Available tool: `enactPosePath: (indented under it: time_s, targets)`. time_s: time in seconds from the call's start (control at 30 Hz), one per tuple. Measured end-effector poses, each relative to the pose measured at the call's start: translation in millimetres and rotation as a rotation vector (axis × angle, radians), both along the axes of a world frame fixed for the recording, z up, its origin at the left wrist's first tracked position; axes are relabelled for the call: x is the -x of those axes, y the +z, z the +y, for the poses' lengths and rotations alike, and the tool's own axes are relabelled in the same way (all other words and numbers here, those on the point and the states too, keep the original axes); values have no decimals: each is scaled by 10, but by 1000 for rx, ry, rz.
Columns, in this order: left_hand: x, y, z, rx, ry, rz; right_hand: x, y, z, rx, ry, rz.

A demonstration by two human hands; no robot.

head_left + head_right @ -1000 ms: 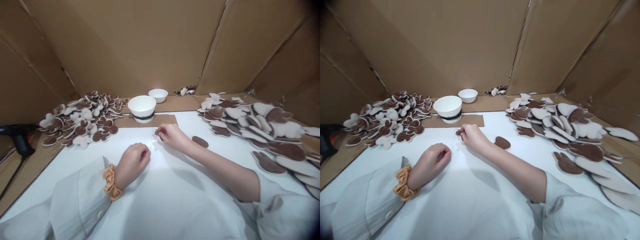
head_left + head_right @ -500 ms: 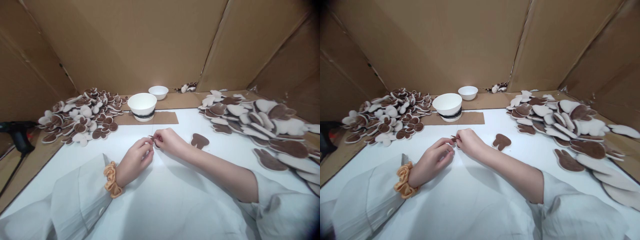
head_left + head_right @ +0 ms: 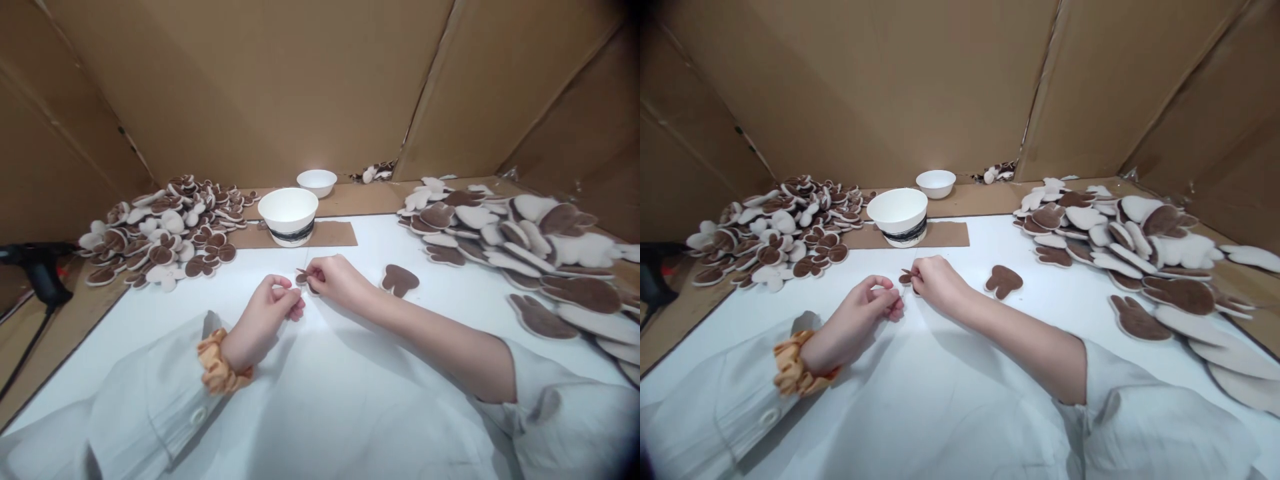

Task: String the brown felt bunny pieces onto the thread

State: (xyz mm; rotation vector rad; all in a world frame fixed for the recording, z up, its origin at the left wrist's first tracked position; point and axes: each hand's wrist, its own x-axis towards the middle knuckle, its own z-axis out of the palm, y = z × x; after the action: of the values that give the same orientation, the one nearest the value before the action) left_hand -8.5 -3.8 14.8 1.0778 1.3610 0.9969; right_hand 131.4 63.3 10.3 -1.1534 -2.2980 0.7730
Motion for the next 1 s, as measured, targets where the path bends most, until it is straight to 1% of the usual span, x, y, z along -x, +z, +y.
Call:
enactPosePath:
  time_s: [0.07,0.13,0.23,0.3,0.37,0.53,0.6,0.7,0.8,0.9,1.0]
  targets:
    - [28,78,27,129,-16,-21,0,-4,6,-17,-7,-5]
    - [68,142,60,194,-101,-17,0,3,10,-39,-22,-17]
    - [114,153,109,232,-213,-2,1,39,6,-30,-33,-1]
    - [121,110,126,202,-241,36,4,65,-2,-19,-31,14]
    - [110,58,121,100,-243,150,10,76,-9,-23,-33,12]
    - [61,1,45,-305,-256,632,28,27,-13,-51,-18,-11]
    - [51,-1,26,-397,-271,754,35,0,-15,-54,-13,-16]
    - [55,-14,27,-483,-325,849,41,-29,-23,-60,-6,-31]
    - [75,-38,46,-625,-371,939,41,-49,-35,-75,22,-28]
    - [109,-52,81,-763,-377,1001,36,-63,-48,-108,44,-32]
    - [157,-39,137,-794,-352,991,30,-69,-57,-149,67,-53]
